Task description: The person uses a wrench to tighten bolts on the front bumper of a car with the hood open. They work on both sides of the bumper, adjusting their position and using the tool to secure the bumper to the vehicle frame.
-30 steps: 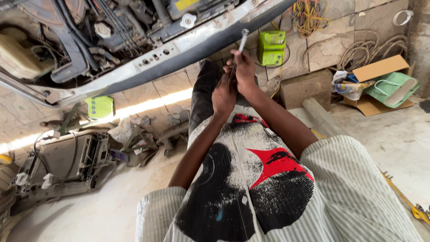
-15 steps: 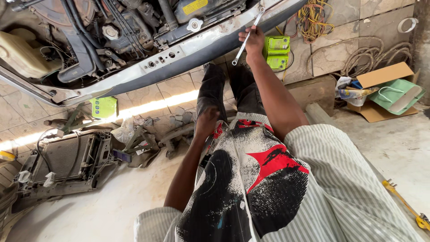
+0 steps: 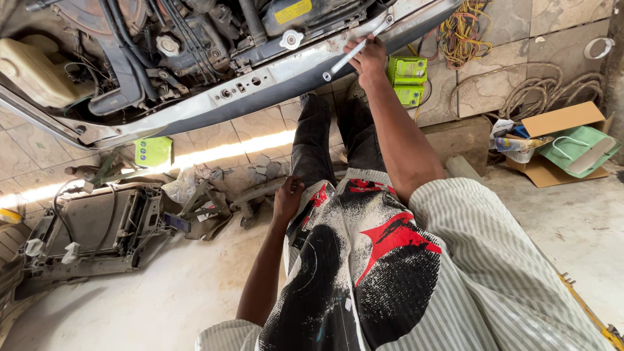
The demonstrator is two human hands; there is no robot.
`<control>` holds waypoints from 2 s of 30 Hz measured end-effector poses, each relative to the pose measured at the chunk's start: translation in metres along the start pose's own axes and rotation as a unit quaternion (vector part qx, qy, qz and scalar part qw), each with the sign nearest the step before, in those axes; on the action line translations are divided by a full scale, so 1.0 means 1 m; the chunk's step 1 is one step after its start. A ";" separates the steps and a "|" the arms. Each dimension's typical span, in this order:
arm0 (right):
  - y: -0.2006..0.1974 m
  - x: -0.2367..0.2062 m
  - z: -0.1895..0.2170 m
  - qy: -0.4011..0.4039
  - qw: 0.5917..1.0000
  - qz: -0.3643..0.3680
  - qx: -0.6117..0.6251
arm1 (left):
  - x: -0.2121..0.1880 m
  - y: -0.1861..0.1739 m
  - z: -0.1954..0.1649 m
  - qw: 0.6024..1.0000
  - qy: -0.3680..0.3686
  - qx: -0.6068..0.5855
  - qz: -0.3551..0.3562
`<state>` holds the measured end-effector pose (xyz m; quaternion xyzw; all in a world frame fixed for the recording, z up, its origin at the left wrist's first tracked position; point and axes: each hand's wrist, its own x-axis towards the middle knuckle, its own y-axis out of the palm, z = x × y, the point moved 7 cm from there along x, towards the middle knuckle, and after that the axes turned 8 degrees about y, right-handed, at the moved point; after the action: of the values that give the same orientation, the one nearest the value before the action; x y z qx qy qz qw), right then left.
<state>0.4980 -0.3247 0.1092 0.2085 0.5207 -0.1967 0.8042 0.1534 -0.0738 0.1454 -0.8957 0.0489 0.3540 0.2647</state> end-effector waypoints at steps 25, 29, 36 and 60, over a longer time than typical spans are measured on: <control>-0.009 0.010 -0.034 -0.022 0.999 0.042 0.004 | -0.009 0.011 0.023 1.000 -0.015 0.010 -0.002; -0.015 0.013 -0.035 -0.006 1.000 0.018 -0.003 | -0.012 0.012 0.023 1.000 -0.009 0.004 -0.005; -0.021 0.013 -0.040 -0.005 0.999 0.033 0.008 | -0.011 0.020 0.026 1.000 -0.008 0.000 0.001; -0.093 -0.023 0.035 -0.496 0.706 -0.076 -0.501 | -0.030 0.035 0.026 1.000 -0.009 -0.008 -0.026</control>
<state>0.4661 -0.4189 0.1315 -0.3925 0.0831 -0.0422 0.9150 0.1061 -0.0938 0.1339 -0.8954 0.0204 0.3556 0.2671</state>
